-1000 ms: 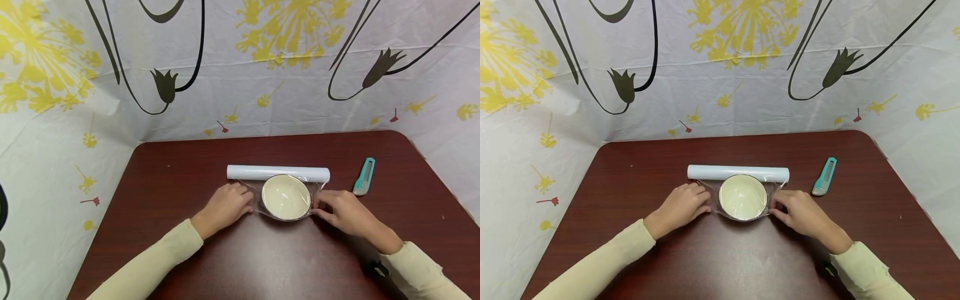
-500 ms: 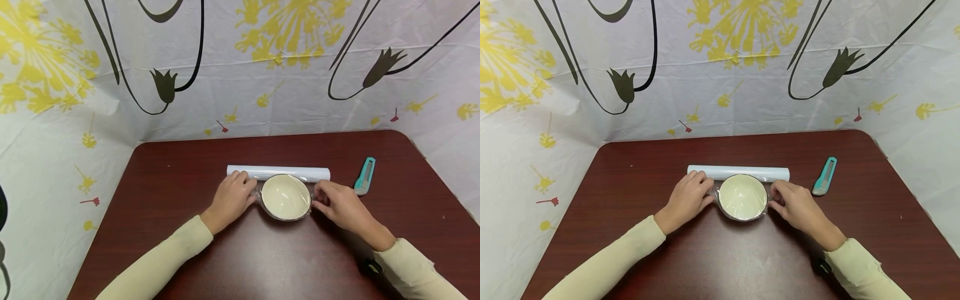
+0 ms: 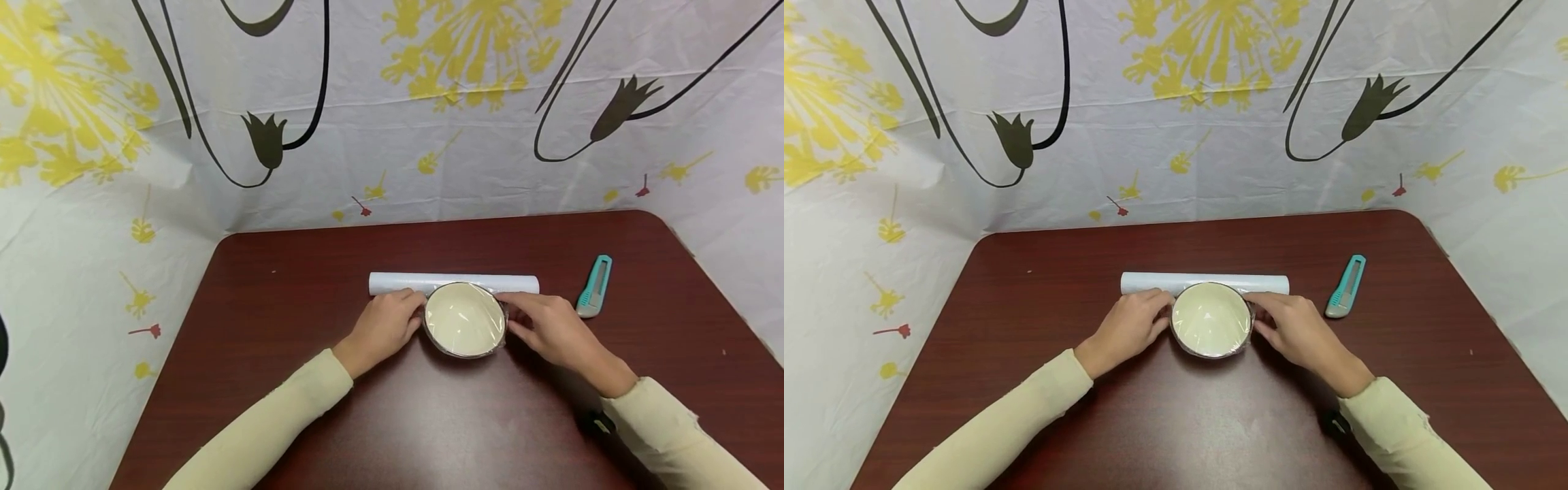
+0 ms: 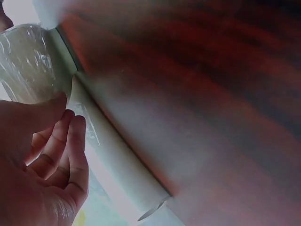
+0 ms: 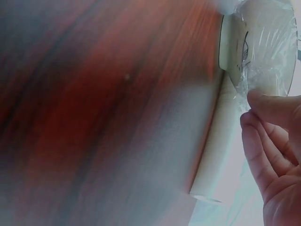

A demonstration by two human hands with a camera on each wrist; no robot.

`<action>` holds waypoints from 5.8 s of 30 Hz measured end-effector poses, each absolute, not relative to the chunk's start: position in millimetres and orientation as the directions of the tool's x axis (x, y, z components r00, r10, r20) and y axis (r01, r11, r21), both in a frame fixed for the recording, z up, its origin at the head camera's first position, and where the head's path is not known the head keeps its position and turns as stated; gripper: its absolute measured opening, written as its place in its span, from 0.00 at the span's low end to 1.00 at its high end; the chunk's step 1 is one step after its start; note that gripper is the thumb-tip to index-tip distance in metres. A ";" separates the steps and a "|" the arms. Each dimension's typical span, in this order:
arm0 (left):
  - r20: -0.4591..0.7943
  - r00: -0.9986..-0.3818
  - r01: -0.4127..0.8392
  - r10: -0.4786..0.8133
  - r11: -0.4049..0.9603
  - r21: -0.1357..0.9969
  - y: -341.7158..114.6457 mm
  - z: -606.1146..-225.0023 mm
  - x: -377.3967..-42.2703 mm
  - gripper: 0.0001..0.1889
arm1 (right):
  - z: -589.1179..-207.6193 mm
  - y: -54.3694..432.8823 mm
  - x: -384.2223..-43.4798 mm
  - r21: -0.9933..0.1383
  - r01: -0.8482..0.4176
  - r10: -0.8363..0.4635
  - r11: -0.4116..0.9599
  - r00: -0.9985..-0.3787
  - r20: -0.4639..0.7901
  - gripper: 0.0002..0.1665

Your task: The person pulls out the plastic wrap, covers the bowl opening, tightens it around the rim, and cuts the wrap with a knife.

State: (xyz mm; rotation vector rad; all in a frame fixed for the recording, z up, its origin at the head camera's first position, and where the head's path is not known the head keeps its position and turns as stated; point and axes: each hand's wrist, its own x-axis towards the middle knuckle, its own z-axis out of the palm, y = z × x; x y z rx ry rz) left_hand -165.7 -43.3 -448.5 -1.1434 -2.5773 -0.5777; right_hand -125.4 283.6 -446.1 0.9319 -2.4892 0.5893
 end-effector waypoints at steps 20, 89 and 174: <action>-0.242 -0.849 -0.179 0.469 0.175 0.968 -30.6 -427.0 -132.0 0.30 | -438.5 269.6 -108.4 -0.606 -0.448 -0.334 0.657 -0.894 0.298 0.27; -0.283 -0.933 -0.352 0.224 -0.390 0.851 -3.1 -442.5 -91.3 0.39 | -402.0 334.2 -165.2 -0.325 -0.498 -0.468 0.804 -0.867 0.172 0.21; -0.194 -0.964 -0.178 0.183 0.099 0.979 -37.6 -446.7 -183.5 0.23 | -437.8 265.6 -64.6 0.003 -0.292 -0.284 0.956 -0.927 0.245 0.51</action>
